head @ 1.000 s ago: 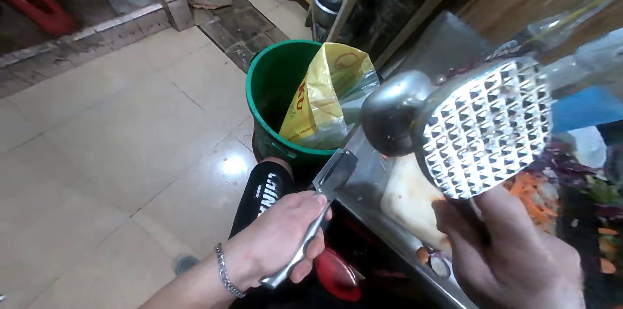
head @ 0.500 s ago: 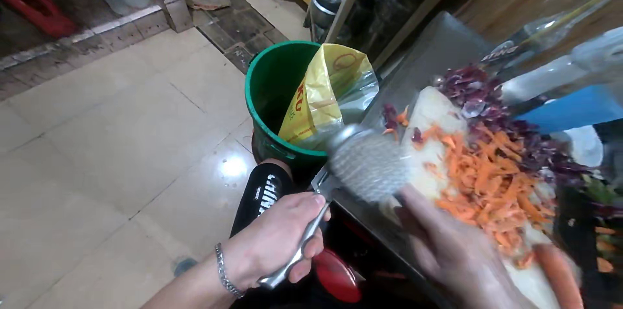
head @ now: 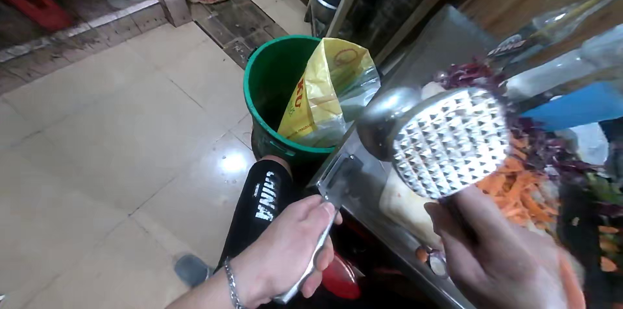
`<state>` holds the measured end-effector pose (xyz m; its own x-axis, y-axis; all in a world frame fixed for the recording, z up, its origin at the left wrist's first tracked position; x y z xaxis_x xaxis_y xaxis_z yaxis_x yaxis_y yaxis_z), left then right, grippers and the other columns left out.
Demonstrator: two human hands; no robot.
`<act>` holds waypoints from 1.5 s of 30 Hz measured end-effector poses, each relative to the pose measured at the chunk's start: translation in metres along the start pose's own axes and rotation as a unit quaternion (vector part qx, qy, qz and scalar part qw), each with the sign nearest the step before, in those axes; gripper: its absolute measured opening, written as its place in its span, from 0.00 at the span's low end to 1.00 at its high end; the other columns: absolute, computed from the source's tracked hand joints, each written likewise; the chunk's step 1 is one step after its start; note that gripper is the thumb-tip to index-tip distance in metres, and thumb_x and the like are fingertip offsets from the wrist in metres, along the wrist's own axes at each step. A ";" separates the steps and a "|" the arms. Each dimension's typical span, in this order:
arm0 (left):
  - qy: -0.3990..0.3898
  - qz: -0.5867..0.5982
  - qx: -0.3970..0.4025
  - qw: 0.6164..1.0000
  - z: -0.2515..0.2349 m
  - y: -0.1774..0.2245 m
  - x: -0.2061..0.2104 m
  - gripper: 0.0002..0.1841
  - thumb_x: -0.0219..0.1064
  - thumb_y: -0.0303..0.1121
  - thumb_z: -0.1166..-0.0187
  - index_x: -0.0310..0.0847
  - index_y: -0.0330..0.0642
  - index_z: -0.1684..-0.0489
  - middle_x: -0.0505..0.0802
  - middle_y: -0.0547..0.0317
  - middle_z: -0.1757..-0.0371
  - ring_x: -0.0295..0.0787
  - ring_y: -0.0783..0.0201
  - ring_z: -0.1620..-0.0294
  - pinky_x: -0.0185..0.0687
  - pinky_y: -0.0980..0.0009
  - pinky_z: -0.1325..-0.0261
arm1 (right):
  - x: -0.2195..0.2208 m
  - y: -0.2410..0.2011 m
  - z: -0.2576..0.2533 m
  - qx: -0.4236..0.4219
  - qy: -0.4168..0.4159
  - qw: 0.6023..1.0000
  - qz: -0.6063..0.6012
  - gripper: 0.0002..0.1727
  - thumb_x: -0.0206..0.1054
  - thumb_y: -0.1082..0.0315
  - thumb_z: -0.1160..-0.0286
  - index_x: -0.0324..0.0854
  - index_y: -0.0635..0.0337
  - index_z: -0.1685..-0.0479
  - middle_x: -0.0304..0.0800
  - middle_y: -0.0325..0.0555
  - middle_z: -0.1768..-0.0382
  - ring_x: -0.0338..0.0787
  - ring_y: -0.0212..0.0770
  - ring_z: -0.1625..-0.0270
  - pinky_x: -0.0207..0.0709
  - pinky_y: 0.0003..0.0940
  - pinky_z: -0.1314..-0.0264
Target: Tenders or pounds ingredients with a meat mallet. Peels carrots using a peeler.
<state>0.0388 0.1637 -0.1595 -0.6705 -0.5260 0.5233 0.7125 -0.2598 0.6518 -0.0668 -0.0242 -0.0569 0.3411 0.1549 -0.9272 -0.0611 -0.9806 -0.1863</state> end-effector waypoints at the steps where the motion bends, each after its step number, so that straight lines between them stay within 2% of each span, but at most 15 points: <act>1: 0.010 -0.008 0.001 1.000 0.000 0.000 0.001 0.21 0.40 0.47 0.03 0.74 0.43 0.39 0.77 0.61 0.80 0.75 0.70 0.89 0.77 0.77 0.87 | 0.002 0.002 0.000 -0.001 -0.006 1.000 0.004 0.25 0.57 0.63 0.16 0.73 0.42 0.19 0.88 0.40 0.70 0.84 0.35 0.76 0.76 0.36 0.79; 7: 0.014 -0.004 -0.009 1.000 0.001 0.000 0.001 0.21 0.40 0.48 0.03 0.73 0.43 0.43 0.77 0.61 0.79 0.74 0.70 0.89 0.77 0.78 0.86 | 0.008 0.007 0.003 -0.005 -0.022 0.999 0.027 0.29 0.55 0.64 0.17 0.69 0.35 0.15 0.87 0.40 0.71 0.83 0.39 0.79 0.71 0.40 0.85; 12: 0.006 0.023 -0.015 1.000 0.000 -0.001 0.004 0.20 0.40 0.47 0.03 0.72 0.43 0.43 0.77 0.61 0.79 0.74 0.71 0.89 0.76 0.79 0.87 | 0.024 0.011 0.006 -0.013 -0.052 0.998 0.031 0.31 0.55 0.64 0.19 0.71 0.38 0.14 0.86 0.40 0.75 0.83 0.42 0.83 0.73 0.45 0.87; 16: 0.010 0.027 -0.015 0.999 -0.001 -0.001 0.005 0.20 0.40 0.48 0.03 0.73 0.43 0.43 0.76 0.62 0.80 0.74 0.71 0.89 0.76 0.79 0.87 | 0.015 0.014 0.005 0.007 -0.043 0.999 0.020 0.30 0.55 0.64 0.18 0.70 0.35 0.14 0.89 0.39 0.71 0.84 0.41 0.81 0.74 0.44 0.85; 20: 0.009 0.031 -0.012 0.999 -0.001 -0.001 0.005 0.21 0.40 0.48 0.03 0.73 0.43 0.43 0.76 0.62 0.80 0.74 0.72 0.89 0.76 0.79 0.87 | -0.001 0.008 0.006 0.021 0.017 0.999 -0.022 0.25 0.58 0.63 0.14 0.73 0.46 0.18 0.89 0.42 0.70 0.84 0.33 0.76 0.79 0.32 0.78; 23: 0.010 0.031 -0.011 0.999 -0.001 -0.001 0.005 0.21 0.40 0.47 0.03 0.73 0.42 0.44 0.76 0.62 0.80 0.73 0.72 0.89 0.76 0.79 0.87 | 0.010 0.006 0.010 0.006 0.004 1.000 -0.003 0.20 0.57 0.64 0.16 0.76 0.49 0.27 0.87 0.41 0.73 0.85 0.36 0.77 0.78 0.37 0.81; 25: 0.008 0.028 -0.017 0.999 -0.001 0.000 0.005 0.21 0.39 0.47 0.03 0.73 0.43 0.43 0.76 0.62 0.80 0.74 0.72 0.89 0.76 0.79 0.87 | 0.022 0.011 0.013 0.003 -0.033 0.999 0.016 0.29 0.56 0.66 0.20 0.73 0.43 0.16 0.88 0.41 0.73 0.86 0.42 0.80 0.77 0.45 0.85; 27: 0.010 0.027 -0.019 0.999 -0.001 0.001 0.005 0.21 0.40 0.47 0.03 0.73 0.43 0.43 0.77 0.62 0.80 0.74 0.72 0.89 0.76 0.79 0.87 | 0.010 0.016 0.009 0.023 -0.009 1.000 0.008 0.29 0.57 0.65 0.17 0.72 0.43 0.15 0.92 0.43 0.69 0.88 0.40 0.77 0.80 0.44 0.81; 30: 0.009 0.028 -0.015 0.999 0.000 0.000 0.005 0.21 0.39 0.47 0.03 0.73 0.43 0.43 0.76 0.62 0.80 0.74 0.72 0.89 0.76 0.79 0.87 | -0.013 0.012 0.005 0.047 0.059 0.997 0.002 0.21 0.58 0.63 0.15 0.75 0.50 0.24 0.87 0.42 0.71 0.83 0.32 0.77 0.77 0.32 0.79; 33: 0.008 0.027 -0.018 0.999 0.000 0.000 0.005 0.21 0.39 0.47 0.03 0.73 0.43 0.44 0.76 0.62 0.80 0.74 0.72 0.89 0.76 0.79 0.87 | -0.006 0.005 0.010 0.033 0.031 0.999 -0.001 0.16 0.58 0.64 0.16 0.77 0.53 0.33 0.85 0.42 0.74 0.83 0.34 0.78 0.76 0.34 0.80; 36: 0.004 0.030 -0.022 0.999 0.001 0.001 0.005 0.21 0.38 0.47 0.03 0.73 0.43 0.44 0.76 0.62 0.80 0.73 0.72 0.89 0.76 0.79 0.87 | 0.015 0.011 0.019 0.018 -0.034 0.999 0.010 0.29 0.57 0.66 0.20 0.74 0.41 0.17 0.90 0.42 0.71 0.88 0.43 0.79 0.78 0.47 0.84; 38: 0.003 0.035 -0.021 0.999 0.000 0.000 0.006 0.21 0.39 0.47 0.03 0.73 0.42 0.44 0.76 0.62 0.80 0.73 0.72 0.89 0.76 0.79 0.87 | -0.001 0.015 0.015 0.021 -0.007 1.000 0.015 0.30 0.58 0.66 0.19 0.72 0.40 0.15 0.91 0.43 0.69 0.87 0.41 0.77 0.78 0.44 0.81; 42: 0.005 0.037 -0.023 0.999 0.000 -0.002 0.006 0.21 0.39 0.48 0.03 0.73 0.42 0.44 0.76 0.62 0.80 0.73 0.72 0.89 0.76 0.79 0.87 | -0.018 0.007 0.009 0.038 0.054 0.998 -0.013 0.18 0.58 0.63 0.15 0.76 0.50 0.29 0.86 0.39 0.70 0.82 0.29 0.75 0.76 0.29 0.77; 43: 0.006 0.036 -0.023 0.999 0.000 -0.001 0.006 0.21 0.39 0.48 0.03 0.73 0.42 0.44 0.76 0.62 0.80 0.73 0.72 0.89 0.76 0.79 0.87 | -0.011 0.007 0.010 0.034 0.040 0.999 -0.011 0.17 0.58 0.63 0.15 0.77 0.50 0.31 0.85 0.39 0.73 0.82 0.31 0.77 0.76 0.32 0.80; 45: 0.004 0.037 -0.028 0.999 0.001 0.000 0.006 0.21 0.39 0.48 0.03 0.73 0.42 0.44 0.77 0.61 0.80 0.74 0.72 0.89 0.77 0.79 0.86 | 0.008 0.011 0.015 0.019 -0.023 1.000 0.000 0.27 0.58 0.66 0.21 0.78 0.44 0.21 0.89 0.40 0.74 0.86 0.40 0.80 0.78 0.43 0.83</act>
<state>0.0344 0.1614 -0.1558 -0.6135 -0.5519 0.5648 0.7711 -0.2645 0.5792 -0.0792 -0.0315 -0.0716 0.2976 0.1607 -0.9411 -0.0972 -0.9755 -0.1973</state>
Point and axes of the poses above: each hand's wrist, its own z-axis away from the middle knuckle, its own x-axis out of the palm, y = z × x, the point moved 5 cm from there along -z, towards the middle knuckle
